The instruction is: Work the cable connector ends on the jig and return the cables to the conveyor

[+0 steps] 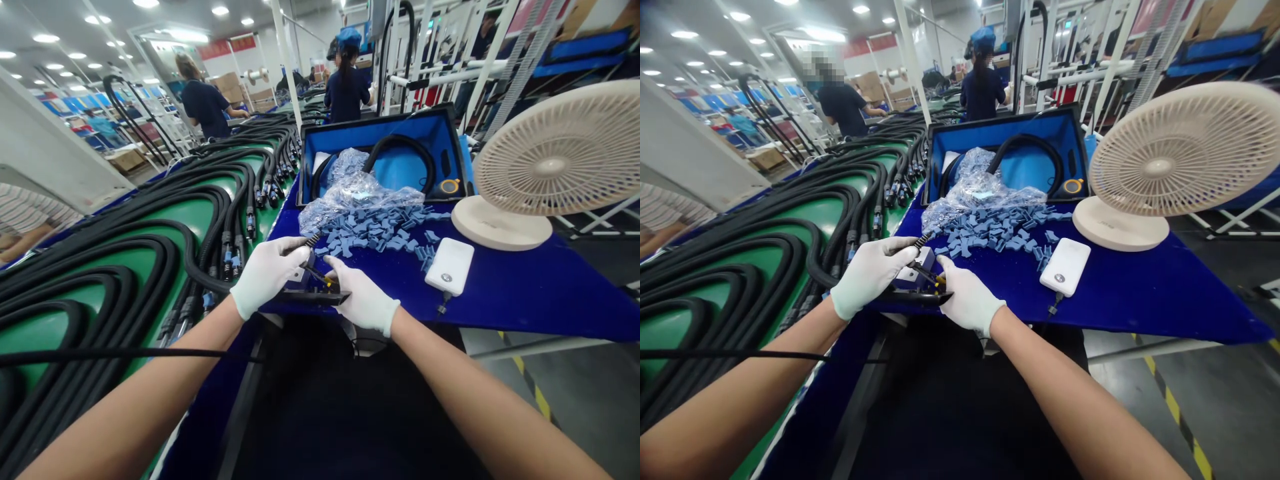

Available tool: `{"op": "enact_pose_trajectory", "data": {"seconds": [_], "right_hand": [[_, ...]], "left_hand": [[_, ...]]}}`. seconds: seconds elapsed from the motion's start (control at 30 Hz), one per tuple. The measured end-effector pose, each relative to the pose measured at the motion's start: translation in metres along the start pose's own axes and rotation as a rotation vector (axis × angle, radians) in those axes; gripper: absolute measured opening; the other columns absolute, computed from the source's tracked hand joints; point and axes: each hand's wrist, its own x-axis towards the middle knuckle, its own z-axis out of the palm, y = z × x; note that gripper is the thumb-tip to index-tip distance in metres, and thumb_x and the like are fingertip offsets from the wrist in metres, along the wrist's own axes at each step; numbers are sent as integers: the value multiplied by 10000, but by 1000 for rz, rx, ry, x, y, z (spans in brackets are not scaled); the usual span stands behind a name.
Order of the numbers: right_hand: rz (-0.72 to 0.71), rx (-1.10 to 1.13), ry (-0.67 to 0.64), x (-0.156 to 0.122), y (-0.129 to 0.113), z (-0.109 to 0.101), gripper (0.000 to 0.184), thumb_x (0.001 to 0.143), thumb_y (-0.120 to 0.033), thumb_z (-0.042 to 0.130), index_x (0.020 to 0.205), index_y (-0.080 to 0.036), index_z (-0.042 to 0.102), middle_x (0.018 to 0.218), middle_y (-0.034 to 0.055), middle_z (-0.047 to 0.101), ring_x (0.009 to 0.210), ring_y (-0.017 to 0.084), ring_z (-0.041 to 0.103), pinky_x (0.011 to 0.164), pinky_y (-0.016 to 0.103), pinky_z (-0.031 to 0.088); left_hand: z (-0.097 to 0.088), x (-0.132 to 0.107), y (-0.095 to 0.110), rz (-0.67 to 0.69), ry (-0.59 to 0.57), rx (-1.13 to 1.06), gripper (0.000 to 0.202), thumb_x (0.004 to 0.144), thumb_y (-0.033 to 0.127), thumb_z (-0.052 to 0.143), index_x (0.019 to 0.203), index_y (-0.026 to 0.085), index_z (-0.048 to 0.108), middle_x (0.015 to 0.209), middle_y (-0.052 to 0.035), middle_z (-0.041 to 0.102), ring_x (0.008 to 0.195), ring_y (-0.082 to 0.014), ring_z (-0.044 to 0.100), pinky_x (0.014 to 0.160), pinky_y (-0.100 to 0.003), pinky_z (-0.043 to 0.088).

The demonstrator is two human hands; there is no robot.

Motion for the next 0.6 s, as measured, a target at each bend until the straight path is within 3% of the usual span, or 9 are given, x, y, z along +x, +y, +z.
{"op": "enact_pose_trajectory", "data": {"seconds": [0.13,0.23,0.33,0.43,0.53,0.6], "right_hand": [[46,-121,-13,8,11,8,274,900,-234,584,1167,-177,611,1005,109,739,900,251,695,747,300,457],[61,-212,23,16,18,17,169,932,-287,554,1050,-190,626,933,89,736,836,244,687,698,293,419],[39,-246,13,17,19,15,177,921,-254,554,1067,-186,629,937,90,733,837,243,686,696,291,411],[-30,-242,-65,10,18,-1,267,884,-187,589,1149,-178,624,1010,100,728,915,241,684,776,297,442],[-37,-338,-115,0,21,-23,341,809,-114,647,1147,-162,638,1066,128,712,1030,267,656,899,345,453],[23,-445,-48,-6,25,-33,368,782,-100,670,1147,-140,648,1132,167,689,1137,313,612,982,421,436]], "left_hand": [[4,-3,-2,-16,-6,4,411,906,448,605,1175,181,765,1145,-34,775,1067,-261,704,940,-311,525],[7,-3,-3,-31,48,-16,425,899,455,621,1193,179,757,1128,-37,779,1045,-258,706,924,-309,527],[6,1,-3,-31,15,-44,417,902,462,623,1181,183,759,1096,-43,784,1018,-261,710,915,-325,526],[4,3,-1,-67,-43,-134,439,856,456,695,1182,167,746,1107,-67,778,1002,-266,717,870,-333,545],[8,3,0,-86,-4,-275,491,790,437,775,1175,137,726,1102,-103,773,980,-266,722,857,-350,561],[11,2,1,-65,60,-338,497,778,423,792,1170,126,720,1107,-111,770,989,-263,716,878,-358,561]]}}
